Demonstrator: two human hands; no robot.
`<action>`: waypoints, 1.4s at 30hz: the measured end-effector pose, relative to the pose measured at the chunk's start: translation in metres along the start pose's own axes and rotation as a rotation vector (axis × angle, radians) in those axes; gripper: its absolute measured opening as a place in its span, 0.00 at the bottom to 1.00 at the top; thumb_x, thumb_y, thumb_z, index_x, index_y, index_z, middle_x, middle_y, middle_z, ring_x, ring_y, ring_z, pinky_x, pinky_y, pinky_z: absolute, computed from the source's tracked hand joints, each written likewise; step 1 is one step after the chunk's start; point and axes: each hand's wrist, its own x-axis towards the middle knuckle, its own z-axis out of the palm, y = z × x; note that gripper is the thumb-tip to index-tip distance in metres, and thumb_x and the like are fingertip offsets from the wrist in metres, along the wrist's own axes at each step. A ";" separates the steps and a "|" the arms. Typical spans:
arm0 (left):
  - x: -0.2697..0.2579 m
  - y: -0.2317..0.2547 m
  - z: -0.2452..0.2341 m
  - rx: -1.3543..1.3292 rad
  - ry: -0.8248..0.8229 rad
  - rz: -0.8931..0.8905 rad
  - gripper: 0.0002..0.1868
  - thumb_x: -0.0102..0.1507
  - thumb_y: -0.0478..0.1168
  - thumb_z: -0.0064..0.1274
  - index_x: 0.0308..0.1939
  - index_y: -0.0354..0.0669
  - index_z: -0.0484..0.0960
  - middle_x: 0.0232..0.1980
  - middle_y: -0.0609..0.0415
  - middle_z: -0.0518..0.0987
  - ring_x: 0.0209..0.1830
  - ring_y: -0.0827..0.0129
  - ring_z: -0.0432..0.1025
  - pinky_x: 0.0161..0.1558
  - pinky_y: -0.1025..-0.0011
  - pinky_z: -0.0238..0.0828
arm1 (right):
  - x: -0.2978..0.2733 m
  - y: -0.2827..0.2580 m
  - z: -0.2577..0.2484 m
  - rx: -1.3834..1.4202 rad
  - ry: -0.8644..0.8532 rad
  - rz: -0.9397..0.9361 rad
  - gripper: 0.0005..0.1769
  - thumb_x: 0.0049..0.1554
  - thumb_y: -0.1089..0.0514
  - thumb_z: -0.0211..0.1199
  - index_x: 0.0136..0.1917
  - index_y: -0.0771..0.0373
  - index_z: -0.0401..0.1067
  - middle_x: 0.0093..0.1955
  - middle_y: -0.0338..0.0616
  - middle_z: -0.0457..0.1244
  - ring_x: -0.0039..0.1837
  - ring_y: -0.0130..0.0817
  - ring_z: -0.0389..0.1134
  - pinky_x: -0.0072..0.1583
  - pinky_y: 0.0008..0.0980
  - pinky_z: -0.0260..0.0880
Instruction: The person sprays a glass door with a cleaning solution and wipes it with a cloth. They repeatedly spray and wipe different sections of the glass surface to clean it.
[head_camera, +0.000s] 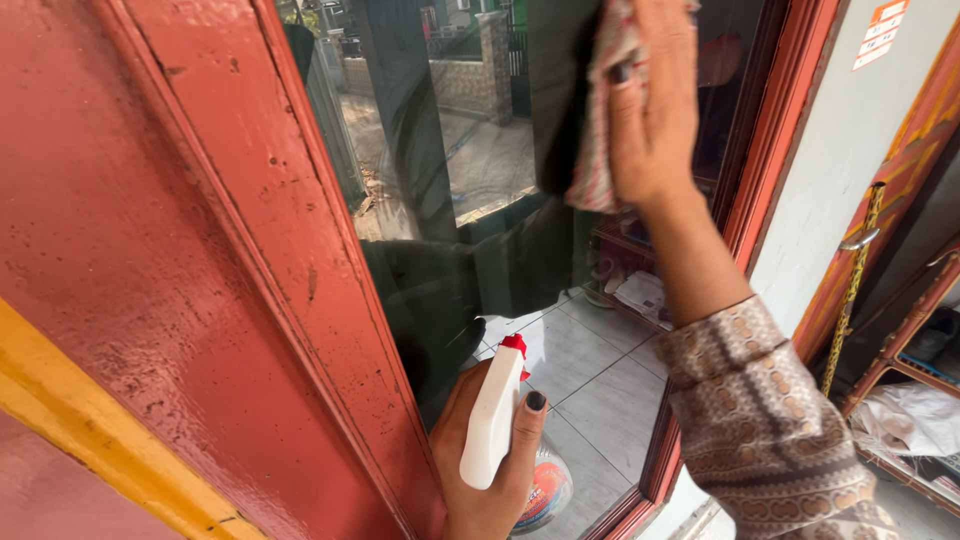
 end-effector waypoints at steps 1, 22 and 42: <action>-0.001 0.001 0.001 0.000 -0.002 -0.030 0.18 0.64 0.40 0.60 0.52 0.30 0.81 0.45 0.46 0.83 0.37 0.64 0.78 0.40 0.69 0.75 | -0.006 0.018 -0.001 -0.010 0.010 0.009 0.33 0.75 0.43 0.39 0.84 0.64 0.53 0.86 0.56 0.50 0.86 0.55 0.47 0.84 0.44 0.44; -0.013 0.007 -0.007 0.100 0.075 0.010 0.16 0.64 0.40 0.57 0.51 0.30 0.81 0.43 0.45 0.82 0.38 0.61 0.79 0.40 0.68 0.76 | 0.011 0.097 -0.002 0.035 0.125 0.157 0.24 0.78 0.50 0.51 0.80 0.65 0.57 0.80 0.61 0.57 0.82 0.57 0.59 0.80 0.46 0.60; -0.001 -0.001 0.068 0.029 0.095 0.002 0.16 0.64 0.38 0.60 0.52 0.31 0.81 0.41 0.50 0.82 0.34 0.70 0.76 0.37 0.73 0.73 | -0.088 -0.003 -0.014 -0.024 -0.200 -0.303 0.29 0.64 0.48 0.52 0.75 0.62 0.65 0.77 0.57 0.55 0.81 0.61 0.54 0.82 0.60 0.45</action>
